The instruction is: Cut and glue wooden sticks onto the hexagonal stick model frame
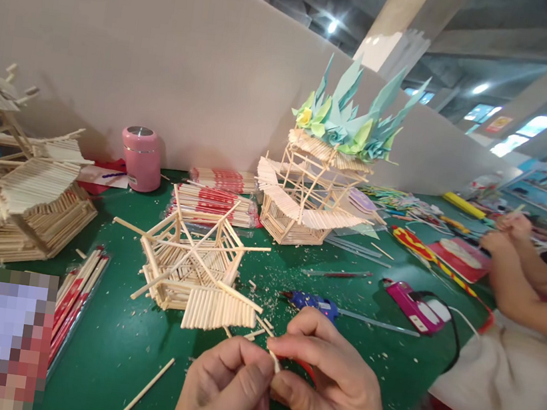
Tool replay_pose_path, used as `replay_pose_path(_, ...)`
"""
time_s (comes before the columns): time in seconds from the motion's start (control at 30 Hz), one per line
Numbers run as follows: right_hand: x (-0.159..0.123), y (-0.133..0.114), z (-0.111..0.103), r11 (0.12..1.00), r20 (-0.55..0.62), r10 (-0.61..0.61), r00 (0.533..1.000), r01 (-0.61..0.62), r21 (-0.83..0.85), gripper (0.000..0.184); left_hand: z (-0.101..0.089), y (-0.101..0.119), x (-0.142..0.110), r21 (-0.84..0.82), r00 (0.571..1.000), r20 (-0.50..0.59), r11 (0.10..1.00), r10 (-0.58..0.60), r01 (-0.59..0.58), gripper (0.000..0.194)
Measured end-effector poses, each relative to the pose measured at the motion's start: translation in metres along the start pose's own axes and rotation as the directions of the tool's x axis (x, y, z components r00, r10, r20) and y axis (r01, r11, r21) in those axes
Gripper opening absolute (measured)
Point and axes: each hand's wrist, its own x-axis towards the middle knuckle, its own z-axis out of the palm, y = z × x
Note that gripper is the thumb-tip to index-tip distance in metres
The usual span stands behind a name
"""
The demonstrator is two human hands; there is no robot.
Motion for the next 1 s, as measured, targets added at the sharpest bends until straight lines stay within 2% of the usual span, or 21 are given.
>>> replay_pose_path(0.13, 0.003, 0.002, 0.005, 0.999, -0.051, -0.016, 0.999, 0.014, -0.031, 0.013, 0.001, 0.002, 0.001, -0.034, 0.999, -0.034, 0.999, 0.029, -0.03, 0.032)
replay_pose_path(0.27, 0.006, 0.003, 0.008, 0.984, -0.096, -0.088, 0.992, 0.072, -0.162, 0.014, 0.0, 0.002, 0.002, -0.064, 0.997, -0.076, 0.998, 0.0, -0.005, 0.031)
replay_pose_path(0.33, 0.007, 0.004, 0.009, 0.973, -0.092, -0.108, 0.99, 0.086, -0.216, 0.015, -0.002, 0.0, 0.005, -0.089, 0.997, -0.075, 0.996, -0.008, 0.001, 0.028)
replay_pose_path(0.53, 0.009, 0.008, 0.012, 0.929, -0.067, -0.15, 0.986, 0.117, -0.35, 0.014, -0.01, -0.008, 0.015, -0.179, 0.999, 0.017, 0.983, 0.035, -0.032, 0.025)
replay_pose_path(0.77, 0.011, 0.007, 0.012, 0.868, -0.077, -0.222, 0.972, 0.16, -0.471, 0.015, -0.008, -0.004, 0.014, -0.254, 0.999, -0.034, 0.967, 0.024, -0.031, 0.022)
replay_pose_path(1.0, 0.012, 0.006, 0.011, 0.847, -0.069, -0.252, 0.965, 0.186, -0.499, 0.015, -0.005, -0.002, 0.015, -0.32, 0.997, -0.07, 0.947, -0.015, -0.009, 0.021)
